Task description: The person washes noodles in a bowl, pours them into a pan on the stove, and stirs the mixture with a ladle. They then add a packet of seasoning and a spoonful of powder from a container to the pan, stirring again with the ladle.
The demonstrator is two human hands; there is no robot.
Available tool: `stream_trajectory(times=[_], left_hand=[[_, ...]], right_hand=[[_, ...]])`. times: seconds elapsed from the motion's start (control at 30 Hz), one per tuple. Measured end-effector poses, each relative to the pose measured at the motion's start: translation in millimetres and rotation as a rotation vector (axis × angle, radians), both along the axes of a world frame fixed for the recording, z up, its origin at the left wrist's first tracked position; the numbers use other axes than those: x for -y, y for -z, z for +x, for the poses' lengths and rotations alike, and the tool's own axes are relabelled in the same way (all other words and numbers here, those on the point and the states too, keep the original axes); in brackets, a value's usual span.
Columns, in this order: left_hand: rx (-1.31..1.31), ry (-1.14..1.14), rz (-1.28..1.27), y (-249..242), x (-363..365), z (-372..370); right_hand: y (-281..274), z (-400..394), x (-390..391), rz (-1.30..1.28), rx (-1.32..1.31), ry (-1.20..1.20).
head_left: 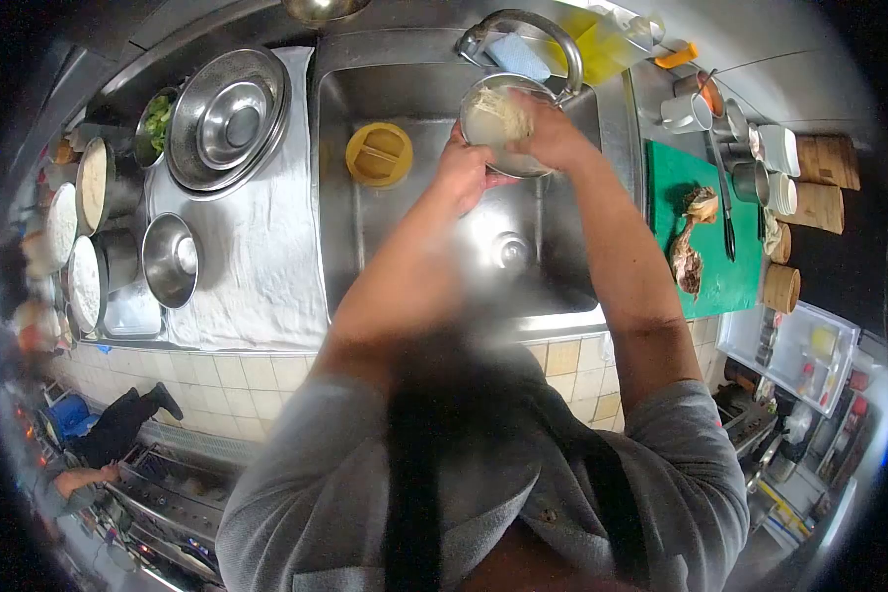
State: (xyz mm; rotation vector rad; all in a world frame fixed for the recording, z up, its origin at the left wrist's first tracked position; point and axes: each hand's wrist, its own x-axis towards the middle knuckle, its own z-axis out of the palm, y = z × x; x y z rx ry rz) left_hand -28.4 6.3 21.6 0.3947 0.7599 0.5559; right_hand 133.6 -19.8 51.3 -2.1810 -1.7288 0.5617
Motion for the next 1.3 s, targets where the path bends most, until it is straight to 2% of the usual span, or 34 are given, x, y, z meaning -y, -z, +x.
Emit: stream_trajectory(times=[0.07, 0.17, 0.23, 0.3, 0.43, 0.47, 0.53, 0.57, 0.63, 0.67, 0.73, 0.77, 0.83, 0.87, 0.93, 1.07, 1.17, 1.23, 1.3], left_hand=[[0.031, 0.05, 0.029, -2.4, 1.2, -0.7], [0.089, 0.084, 0.067, 27.1, 0.5, 3.0], [0.091, 0.09, 0.109, 21.3, 3.0, -1.5], [0.095, 0.096, 0.149, 17.4, 4.7, -1.8], [0.058, 0.044, 0.05, 6.3, 4.4, -0.7], [0.058, 0.045, 0.045, 2.1, 3.9, -0.9], [0.056, 0.055, 0.05, 1.4, 2.1, -2.9], [0.055, 0.063, 0.058, 1.7, 0.9, -3.4], [0.064, 0.064, 0.053, 14.2, -2.6, -2.1], [0.074, 0.067, 0.049, 21.5, -3.5, -1.7], [0.067, 0.049, 0.008, 15.7, -2.8, -5.4], [0.06, 0.032, -0.031, 13.3, -2.9, -7.2], [0.081, 0.071, -0.025, 20.9, -4.4, -7.4], [0.101, 0.111, -0.014, 24.9, -5.6, -6.1], [0.064, 0.111, 0.008, 6.1, -1.1, -7.4], [-0.014, 0.135, 0.119, 8.3, -0.6, -3.2], [0.034, 0.19, 0.113, 16.4, -3.0, -5.8], [0.04, 0.201, 0.102, 30.2, -6.2, -5.2], [0.047, 0.209, 0.092, 37.7, -6.7, -5.6]], right_hand=[[6.9, -3.4, 4.8, 0.085, 0.055, -0.062], [13.3, -1.4, -1.4, -0.049, 0.036, 0.068], [4.4, -0.9, -0.9, -0.062, 0.173, 0.007], [3.6, -2.7, -1.2, -0.06, 0.205, 0.054], [-15.4, -13.5, -3.1, -0.074, 0.256, 0.131], [-15.9, -11.2, -5.3, -0.074, 0.257, 0.132], [-17.4, -5.9, -8.3, -0.088, 0.031, 0.237], [-20.8, 0.0, -6.1, -0.09, 0.031, 0.237], [-40.0, 10.8, -0.2, -0.119, 0.013, 0.033], [-45.5, 13.9, 5.2, -0.121, 0.013, 0.03], [-53.8, 15.7, 16.6, -0.235, -0.03, -0.202], [-51.4, 12.1, 20.2, -0.237, -0.029, -0.206], [-35.3, 4.7, 29.3, -0.077, 0.117, -0.209], [-25.1, 4.5, 29.4, -0.076, 0.117, -0.207], [-5.9, 4.0, 25.3, 0.13, 0.345, -0.407], [20.0, 5.5, 12.0, -0.009, 0.332, -0.355], [24.2, 9.2, -1.9, -0.073, 0.386, -0.291], [-20.0, -1.0, -14.1, -0.347, 0.069, -0.257], [-9.1, 20.2, -29.5, -0.249, 0.03, -0.314]])
